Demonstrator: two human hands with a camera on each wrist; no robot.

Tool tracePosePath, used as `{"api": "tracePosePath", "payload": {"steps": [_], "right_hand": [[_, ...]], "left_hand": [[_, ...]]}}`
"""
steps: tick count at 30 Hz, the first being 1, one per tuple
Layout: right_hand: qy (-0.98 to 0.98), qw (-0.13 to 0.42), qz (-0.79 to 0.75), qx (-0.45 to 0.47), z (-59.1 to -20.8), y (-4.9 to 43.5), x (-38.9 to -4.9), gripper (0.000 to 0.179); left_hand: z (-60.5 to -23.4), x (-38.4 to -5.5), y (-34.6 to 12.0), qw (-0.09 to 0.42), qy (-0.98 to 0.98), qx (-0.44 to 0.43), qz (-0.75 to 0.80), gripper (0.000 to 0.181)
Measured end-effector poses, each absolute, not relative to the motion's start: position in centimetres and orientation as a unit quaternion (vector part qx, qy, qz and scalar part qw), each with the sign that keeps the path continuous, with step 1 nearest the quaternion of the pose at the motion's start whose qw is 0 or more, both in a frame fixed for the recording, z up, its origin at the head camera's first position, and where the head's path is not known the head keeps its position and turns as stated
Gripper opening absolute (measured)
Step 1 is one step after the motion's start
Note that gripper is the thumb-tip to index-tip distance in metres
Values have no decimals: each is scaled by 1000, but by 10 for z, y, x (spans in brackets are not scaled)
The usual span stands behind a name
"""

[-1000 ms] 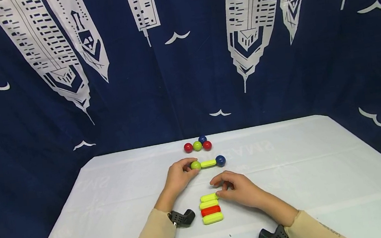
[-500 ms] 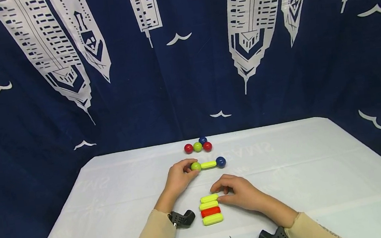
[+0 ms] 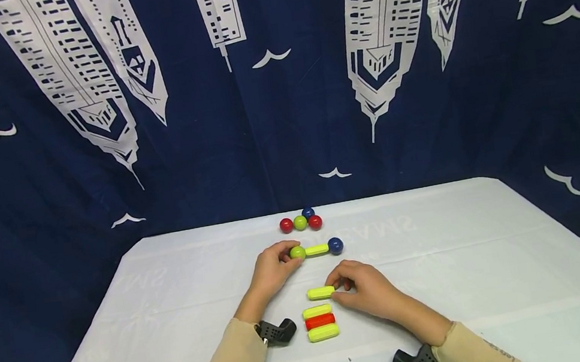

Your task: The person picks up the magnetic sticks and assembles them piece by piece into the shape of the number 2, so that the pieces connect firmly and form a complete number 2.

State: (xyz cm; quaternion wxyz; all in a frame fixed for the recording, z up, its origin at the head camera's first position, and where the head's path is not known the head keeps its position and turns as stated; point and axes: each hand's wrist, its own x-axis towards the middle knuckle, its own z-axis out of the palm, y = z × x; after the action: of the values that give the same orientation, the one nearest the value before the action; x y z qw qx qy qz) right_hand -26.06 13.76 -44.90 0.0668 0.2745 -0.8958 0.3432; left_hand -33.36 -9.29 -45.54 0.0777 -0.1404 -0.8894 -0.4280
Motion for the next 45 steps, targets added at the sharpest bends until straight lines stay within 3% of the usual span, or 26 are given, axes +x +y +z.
{"api": "tracePosePath", "payload": {"steps": [12, 26, 45], "right_hand": [[-906, 140, 373, 141, -451, 181, -277, 18], [-907, 166, 373, 105, -451, 182, -281, 15], [-911, 144, 375, 100, -451, 178, -281, 19]], "left_hand": [[-458, -330, -94, 69, -893, -134, -423, 33], [-453, -331, -91, 78, -891, -145, -423, 31], [-454, -331, -93, 78, -893, -150, -418, 31]]}}
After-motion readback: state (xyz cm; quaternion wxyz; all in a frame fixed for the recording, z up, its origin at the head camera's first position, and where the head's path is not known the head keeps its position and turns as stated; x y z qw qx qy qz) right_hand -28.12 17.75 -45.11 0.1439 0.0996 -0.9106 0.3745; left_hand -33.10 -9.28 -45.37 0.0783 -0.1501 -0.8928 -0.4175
